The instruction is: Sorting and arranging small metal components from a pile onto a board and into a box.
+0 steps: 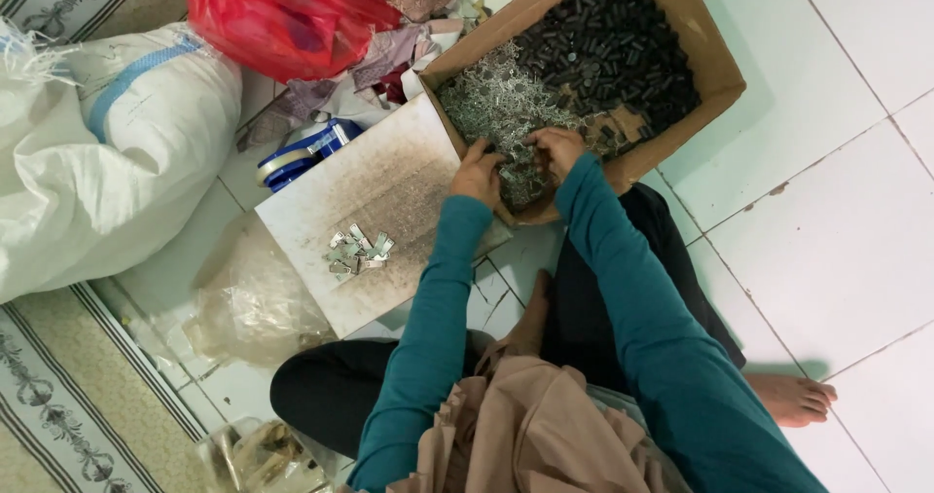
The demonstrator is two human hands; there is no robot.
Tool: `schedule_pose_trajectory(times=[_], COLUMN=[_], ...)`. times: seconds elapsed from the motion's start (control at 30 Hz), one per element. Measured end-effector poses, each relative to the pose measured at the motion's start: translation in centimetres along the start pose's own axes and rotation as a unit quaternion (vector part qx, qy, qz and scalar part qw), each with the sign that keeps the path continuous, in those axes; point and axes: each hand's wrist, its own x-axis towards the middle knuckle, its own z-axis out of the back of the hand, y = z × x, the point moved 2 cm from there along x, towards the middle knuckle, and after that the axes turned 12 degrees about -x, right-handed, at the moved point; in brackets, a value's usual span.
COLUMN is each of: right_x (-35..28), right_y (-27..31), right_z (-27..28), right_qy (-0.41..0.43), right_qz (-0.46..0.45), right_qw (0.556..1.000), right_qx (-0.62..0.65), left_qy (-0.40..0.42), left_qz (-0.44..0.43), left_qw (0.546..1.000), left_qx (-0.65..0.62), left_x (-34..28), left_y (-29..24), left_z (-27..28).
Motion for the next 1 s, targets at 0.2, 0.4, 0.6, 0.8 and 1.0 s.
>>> schedule_pose_trajectory(times=[0.2,0.4,0.6,0.8,1.0], right_x=[3.3,5.9,3.6,1.0,-1.3], right_y=[-3.1,-6.2,-3.9,-1.0,1.2], right_z=[-3.0,-5.1,-3.4,1.3,0.9], right_qy=[-0.031,0.017,0.015,-0.081,-0.098], right_qz=[0.157,0.109,0.099,0.070,0.066], right_qw=[0.812,0.641,0.701,0.958,0.992], right_qx=[-0.561,-0.759,-0.706,-0.267,0.034], left_qy=[-0.040,-0.049,-0.044,-0.044,-0.033], left_qz=[-0.080,-0.111,-0.114,-0.110,-0.111], left_qw=[0.995,0.991,0.989,0.987,0.989], left_qx=[-0.047,-0.062,-0.082,-0.108,-0.095], left_x=[0.6,0.4,-0.3,0.1,-0.2], left_y=[2.1,2.7,1.9,2.6,2.3], left_z=[-1.0,-0.9,-0.1,-0.5,-0.1])
